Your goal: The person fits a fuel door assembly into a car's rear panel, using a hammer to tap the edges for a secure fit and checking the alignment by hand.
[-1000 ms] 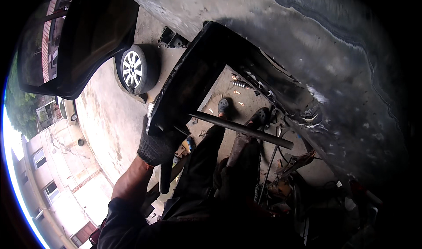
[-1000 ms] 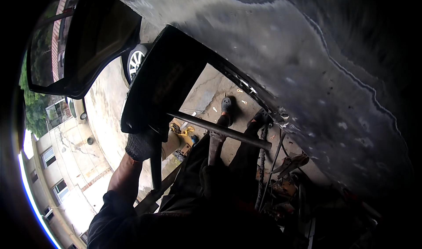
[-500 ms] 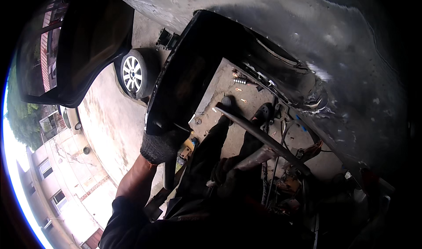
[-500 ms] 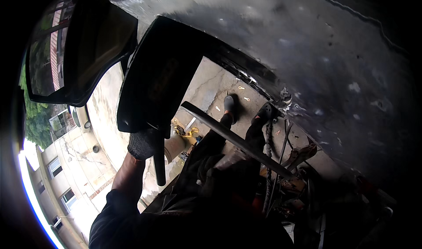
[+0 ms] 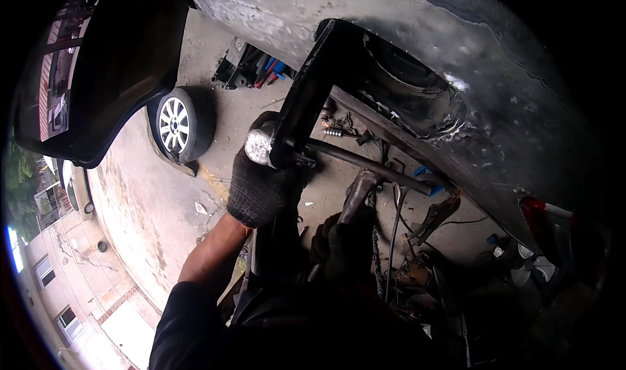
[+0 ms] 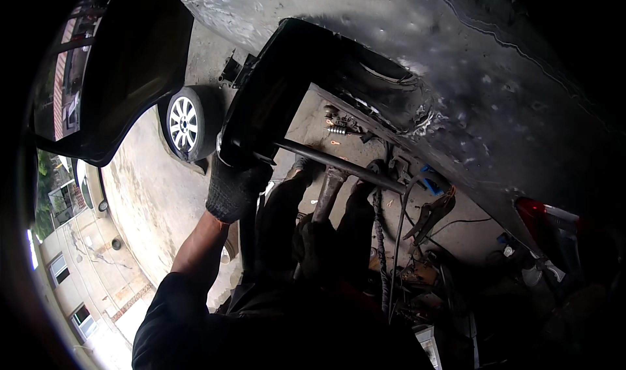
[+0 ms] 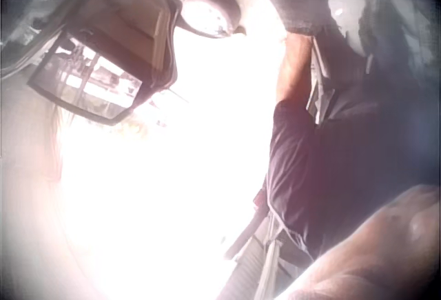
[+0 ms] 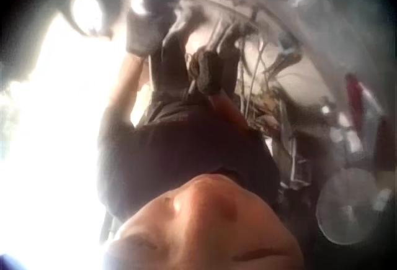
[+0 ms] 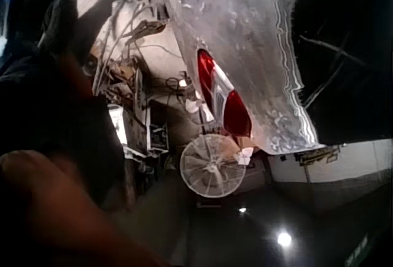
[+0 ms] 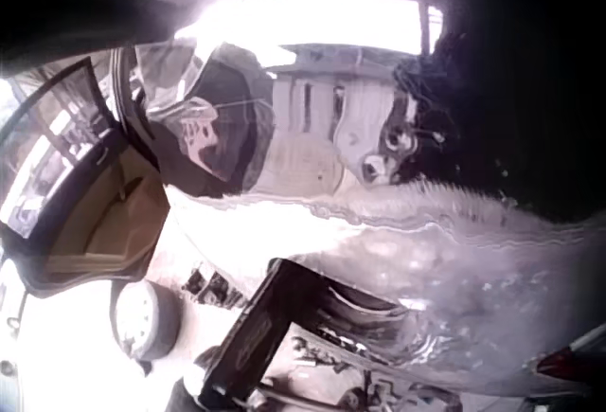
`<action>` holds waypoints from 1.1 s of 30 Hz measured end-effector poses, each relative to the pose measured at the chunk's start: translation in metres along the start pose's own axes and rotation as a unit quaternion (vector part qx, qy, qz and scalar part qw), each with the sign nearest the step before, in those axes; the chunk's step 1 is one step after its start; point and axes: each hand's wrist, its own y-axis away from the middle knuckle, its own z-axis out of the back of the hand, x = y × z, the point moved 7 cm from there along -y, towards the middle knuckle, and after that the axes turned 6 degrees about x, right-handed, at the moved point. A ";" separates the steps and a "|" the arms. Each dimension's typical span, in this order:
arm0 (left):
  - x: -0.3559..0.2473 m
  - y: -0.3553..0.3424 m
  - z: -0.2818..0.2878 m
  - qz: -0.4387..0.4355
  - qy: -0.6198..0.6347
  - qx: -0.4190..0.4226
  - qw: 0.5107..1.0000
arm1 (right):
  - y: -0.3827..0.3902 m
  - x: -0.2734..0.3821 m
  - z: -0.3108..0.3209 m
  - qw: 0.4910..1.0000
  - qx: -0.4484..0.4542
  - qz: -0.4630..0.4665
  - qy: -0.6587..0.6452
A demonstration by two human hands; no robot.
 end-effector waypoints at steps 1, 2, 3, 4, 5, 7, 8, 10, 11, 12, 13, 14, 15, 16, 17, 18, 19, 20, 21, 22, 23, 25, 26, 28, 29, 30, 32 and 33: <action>-0.003 -0.002 0.000 -0.005 0.059 -0.007 0.998 | 0.003 0.009 -0.006 0.993 0.010 0.005 0.120; -0.004 -0.002 0.002 0.002 0.127 -0.015 0.992 | 0.007 0.015 -0.008 0.993 0.021 0.021 0.116; -0.008 -0.001 0.004 -0.104 0.098 -0.058 0.988 | 0.010 0.019 -0.008 0.993 0.033 0.035 0.112; -0.007 0.001 0.004 -0.047 0.076 -0.049 0.995 | 0.012 0.021 -0.008 0.993 0.033 0.064 0.091; 0.002 -0.003 -0.001 -0.042 0.119 -0.043 0.991 | 0.015 0.026 -0.009 0.992 0.025 0.095 0.074; 0.012 -0.001 -0.007 -0.057 0.104 -0.044 0.992 | 0.020 0.028 -0.020 0.994 0.084 0.036 0.061; 0.008 0.000 -0.003 -0.066 0.162 -0.050 0.983 | 0.025 0.027 -0.020 0.997 0.069 0.007 0.036; 0.012 0.004 -0.003 -0.041 0.189 -0.018 0.981 | 0.041 0.029 -0.042 0.999 0.016 0.000 0.032; 0.015 -0.001 -0.005 -0.043 0.170 -0.022 0.984 | 0.042 0.031 -0.048 0.999 0.014 0.024 0.028; 0.017 0.002 -0.008 -0.046 0.156 -0.026 0.986 | 0.047 0.032 -0.052 0.999 0.012 0.047 0.024; 0.017 0.000 -0.013 -0.010 0.165 0.019 0.986 | 0.050 0.029 -0.057 0.999 0.005 0.031 0.024; 0.017 -0.003 -0.008 -0.018 0.186 0.006 0.982 | 0.049 0.027 -0.062 1.000 0.002 0.011 0.029; 0.017 -0.005 -0.003 -0.026 0.204 -0.004 0.979 | 0.050 0.027 -0.064 0.998 -0.024 0.030 0.042; 0.016 -0.005 -0.002 -0.022 0.205 0.019 0.978 | 0.053 0.027 -0.064 0.996 -0.051 0.050 0.056; 0.015 -0.006 -0.002 -0.017 0.199 0.039 0.979 | 0.052 0.029 -0.064 0.993 -0.073 0.065 0.066; 0.013 -0.007 -0.003 -0.011 0.194 0.060 0.979 | 0.053 0.033 -0.067 0.991 -0.075 0.107 0.031; 0.014 -0.008 -0.001 -0.003 0.193 0.060 0.979 | 0.049 0.030 -0.071 0.993 -0.059 0.099 0.023; 0.014 -0.008 0.002 0.005 0.192 0.060 0.979 | 0.047 0.028 -0.075 0.995 -0.043 0.091 0.014; 0.014 -0.008 0.004 0.014 0.192 0.060 0.979 | 0.045 0.027 -0.080 0.996 -0.028 0.083 0.006; 0.019 -0.012 0.002 0.068 0.215 0.095 0.970 | 0.045 0.024 -0.082 0.998 -0.035 0.060 0.001; 0.018 -0.013 0.002 0.053 0.205 0.099 0.972 | 0.047 0.018 -0.086 0.998 -0.045 0.045 -0.008; 0.017 -0.014 0.003 0.028 0.189 0.101 0.976 | 0.050 0.017 -0.090 0.997 -0.062 0.043 -0.005; 0.018 -0.015 -0.001 0.023 0.207 0.104 0.973 | 0.051 0.022 -0.091 0.996 -0.067 0.055 0.008; 0.019 -0.013 -0.002 0.030 0.214 0.109 0.970 | 0.056 0.029 -0.094 0.995 -0.073 0.067 0.025; 0.020 -0.012 -0.003 0.031 0.216 0.112 0.969 | 0.057 0.031 -0.097 0.995 -0.074 0.068 0.029; 0.021 -0.011 -0.005 0.021 0.213 0.102 0.971 | 0.059 0.032 -0.100 0.994 -0.074 0.070 0.032; 0.026 -0.011 -0.006 0.026 0.235 0.107 0.966 | 0.062 0.033 -0.106 0.994 -0.059 0.077 0.041; 0.029 -0.011 -0.007 0.028 0.245 0.109 0.963 | 0.064 0.033 -0.109 0.994 -0.051 0.080 0.045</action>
